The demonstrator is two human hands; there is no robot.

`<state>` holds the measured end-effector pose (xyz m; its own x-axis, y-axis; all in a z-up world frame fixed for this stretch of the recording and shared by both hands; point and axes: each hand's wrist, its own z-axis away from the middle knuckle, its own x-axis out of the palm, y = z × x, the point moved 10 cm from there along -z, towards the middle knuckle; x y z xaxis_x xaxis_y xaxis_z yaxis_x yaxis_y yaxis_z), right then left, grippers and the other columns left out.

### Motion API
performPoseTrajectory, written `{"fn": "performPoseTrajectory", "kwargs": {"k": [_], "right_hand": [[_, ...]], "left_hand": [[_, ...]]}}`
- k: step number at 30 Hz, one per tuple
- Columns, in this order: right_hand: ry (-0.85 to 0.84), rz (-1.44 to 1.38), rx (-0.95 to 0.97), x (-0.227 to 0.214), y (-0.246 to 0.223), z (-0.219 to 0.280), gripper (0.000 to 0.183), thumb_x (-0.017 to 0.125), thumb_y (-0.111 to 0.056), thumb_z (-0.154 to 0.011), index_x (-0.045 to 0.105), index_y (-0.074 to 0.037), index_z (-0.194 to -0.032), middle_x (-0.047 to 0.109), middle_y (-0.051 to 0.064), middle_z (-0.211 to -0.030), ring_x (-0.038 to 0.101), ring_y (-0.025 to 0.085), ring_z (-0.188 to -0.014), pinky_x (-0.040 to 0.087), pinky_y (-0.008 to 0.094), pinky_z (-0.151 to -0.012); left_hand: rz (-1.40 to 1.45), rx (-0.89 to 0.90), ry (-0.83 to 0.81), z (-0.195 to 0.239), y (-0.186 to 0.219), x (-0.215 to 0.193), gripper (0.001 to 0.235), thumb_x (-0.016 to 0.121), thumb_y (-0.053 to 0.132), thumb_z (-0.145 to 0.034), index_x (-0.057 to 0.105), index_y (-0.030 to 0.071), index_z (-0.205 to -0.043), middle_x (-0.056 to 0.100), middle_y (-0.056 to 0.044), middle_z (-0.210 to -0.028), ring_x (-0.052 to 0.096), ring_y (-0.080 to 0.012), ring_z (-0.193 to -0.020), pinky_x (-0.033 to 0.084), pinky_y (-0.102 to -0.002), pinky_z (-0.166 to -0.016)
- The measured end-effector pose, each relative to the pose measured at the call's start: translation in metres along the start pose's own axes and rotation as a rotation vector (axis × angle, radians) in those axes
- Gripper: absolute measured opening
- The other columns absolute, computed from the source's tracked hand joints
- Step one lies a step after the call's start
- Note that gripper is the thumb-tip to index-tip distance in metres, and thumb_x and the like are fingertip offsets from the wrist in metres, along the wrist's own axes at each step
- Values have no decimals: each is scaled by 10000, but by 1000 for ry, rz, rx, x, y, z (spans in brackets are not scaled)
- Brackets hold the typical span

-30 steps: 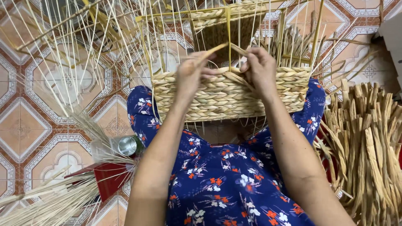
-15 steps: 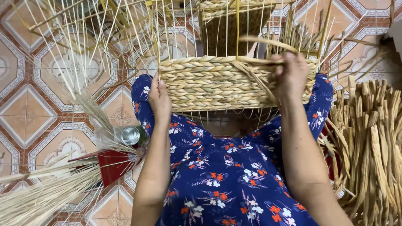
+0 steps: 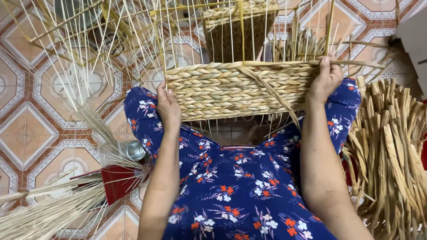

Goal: The person weaves a basket by hand, interlacing dried plant stalks through a rectangular frame. They thread individual fibers over and under the vertical sticks and press the rows together to tighten the weave.

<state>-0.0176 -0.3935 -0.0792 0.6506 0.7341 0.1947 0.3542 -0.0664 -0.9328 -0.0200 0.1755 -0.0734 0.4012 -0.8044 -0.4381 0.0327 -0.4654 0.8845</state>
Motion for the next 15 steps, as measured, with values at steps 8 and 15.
{"fn": "performPoseTrajectory", "kwargs": {"k": [8,15], "right_hand": [[89,-138,114,-21,12,2,168,660,-114,-1035,751,26,-1012,727,156,-1115,656,104,-811,564,263,-686],[97,-103,204,-15,11,0,189,656,-135,-1016,753,11,-945,688,24,-842,538,90,-685,456,257,-632]], "left_hand": [[-52,-63,-10,15,12,0,325,458,97,-1075,502,93,-1397,735,-214,-1089,743,-306,-973,552,-411,-843],[-171,-128,-66,17,26,11,481,399,70,-1071,335,49,-1547,571,-247,-1420,612,-371,-1260,487,-443,-1081]]}}
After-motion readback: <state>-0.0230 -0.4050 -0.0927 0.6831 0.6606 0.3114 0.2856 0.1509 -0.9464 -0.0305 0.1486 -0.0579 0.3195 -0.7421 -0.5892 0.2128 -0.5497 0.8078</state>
